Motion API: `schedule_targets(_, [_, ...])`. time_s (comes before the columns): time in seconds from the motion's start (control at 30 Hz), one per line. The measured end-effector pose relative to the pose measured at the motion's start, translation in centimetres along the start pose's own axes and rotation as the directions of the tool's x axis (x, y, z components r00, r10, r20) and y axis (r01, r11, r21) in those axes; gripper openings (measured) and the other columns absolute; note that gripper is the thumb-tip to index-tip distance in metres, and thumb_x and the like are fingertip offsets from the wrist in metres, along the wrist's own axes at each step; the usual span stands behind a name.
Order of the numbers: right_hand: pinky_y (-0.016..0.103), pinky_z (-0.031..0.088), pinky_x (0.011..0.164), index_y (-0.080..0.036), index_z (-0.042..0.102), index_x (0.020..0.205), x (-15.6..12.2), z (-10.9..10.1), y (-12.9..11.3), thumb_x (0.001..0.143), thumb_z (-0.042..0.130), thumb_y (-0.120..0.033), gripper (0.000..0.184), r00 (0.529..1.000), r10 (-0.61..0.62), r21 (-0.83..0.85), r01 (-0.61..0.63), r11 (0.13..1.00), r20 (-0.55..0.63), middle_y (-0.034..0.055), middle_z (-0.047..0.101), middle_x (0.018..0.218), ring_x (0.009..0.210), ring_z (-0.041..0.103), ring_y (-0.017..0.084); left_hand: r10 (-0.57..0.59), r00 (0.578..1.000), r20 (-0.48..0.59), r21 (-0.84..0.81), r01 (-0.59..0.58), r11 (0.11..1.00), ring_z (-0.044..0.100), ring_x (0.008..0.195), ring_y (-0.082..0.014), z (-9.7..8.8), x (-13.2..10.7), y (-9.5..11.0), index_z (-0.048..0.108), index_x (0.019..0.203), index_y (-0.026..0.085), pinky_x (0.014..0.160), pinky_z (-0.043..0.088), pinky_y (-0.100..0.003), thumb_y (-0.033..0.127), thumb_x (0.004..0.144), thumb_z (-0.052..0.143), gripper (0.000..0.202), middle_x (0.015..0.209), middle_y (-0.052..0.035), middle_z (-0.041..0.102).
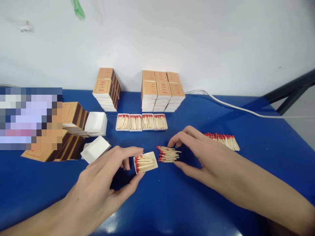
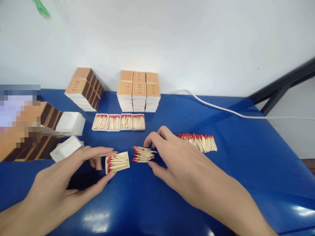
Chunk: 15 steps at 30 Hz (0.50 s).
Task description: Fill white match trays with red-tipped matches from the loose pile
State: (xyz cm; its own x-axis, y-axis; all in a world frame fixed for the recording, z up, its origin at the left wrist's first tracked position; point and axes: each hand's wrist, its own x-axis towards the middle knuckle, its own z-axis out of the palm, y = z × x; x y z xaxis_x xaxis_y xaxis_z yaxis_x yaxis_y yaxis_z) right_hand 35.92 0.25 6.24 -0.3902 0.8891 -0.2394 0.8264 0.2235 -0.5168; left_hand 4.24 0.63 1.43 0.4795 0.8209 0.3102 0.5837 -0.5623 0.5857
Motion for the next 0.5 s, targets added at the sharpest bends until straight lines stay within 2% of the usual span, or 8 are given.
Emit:
schedule_targets(0.07, [0.037, 0.056, 0.089, -0.037, 0.06, 0.139, 0.0, 0.0, 0.0, 0.117, 0.065, -0.039, 0.023, 1.0, -0.001, -0.024, 0.001, 1.0, -0.025, -0.0013, 0.064, 0.14, 0.107, 0.071, 0.018, -0.002, 1.0, 0.0, 0.001, 0.002, 1.0, 0.074, 0.084, -0.0082, 0.0, -0.1, 0.1, 0.066, 0.147, 0.031, 0.081, 0.06, -0.02, 0.032, 0.114, 0.07, 0.034, 0.1, 0.0055, 0.069])
schedule_targets(0.23, [0.039, 0.055, 0.084, -0.033, 0.064, 0.133, 0.4, 0.6, -0.7, 0.112, 0.077, -0.043, 0.027, 0.994, -0.022, -0.063, 0.015, 0.998, -0.108, 0.0002, 0.066, 0.135, 0.101, 0.071, 0.02, 0.011, 1.0, -0.001, -0.007, -0.011, 1.0, 0.073, 0.082, -0.0083, 0.0, 0.0, 0.1, 0.065, 0.148, 0.031, 0.081, 0.06, -0.02, 0.032, 0.114, 0.07, 0.034, 0.099, 0.0055, 0.069])
schedule_targets(0.37, [0.038, 0.053, 0.08, -0.029, 0.068, 0.118, 1.2, 1.2, -1.4, 0.117, 0.071, -0.041, 0.013, 0.987, -0.045, -0.043, 0.039, 0.998, -0.155, 0.0004, 0.067, 0.121, 0.094, 0.069, 0.019, 0.021, 1.0, 0.005, -0.015, -0.021, 1.0, 0.073, 0.082, -0.0087, 0.0, 0.1, 0.0, 0.064, 0.149, 0.031, 0.081, 0.061, -0.021, 0.031, 0.114, 0.07, 0.035, 0.098, 0.0053, 0.069])
schedule_targets(0.5, [0.036, 0.051, 0.076, -0.026, 0.069, 0.109, 1.7, 1.4, -1.6, 0.119, 0.067, -0.037, 0.015, 0.984, -0.057, -0.006, 0.057, 0.998, -0.167, 0.0001, 0.065, 0.114, 0.087, 0.066, 0.016, 0.029, 0.999, 0.019, -0.022, -0.028, 0.999, 0.073, 0.083, -0.0097, 0.0, 0.0, 0.0, 0.064, 0.15, 0.03, 0.084, 0.062, -0.023, 0.031, 0.114, 0.07, 0.036, 0.099, 0.0047, 0.068])
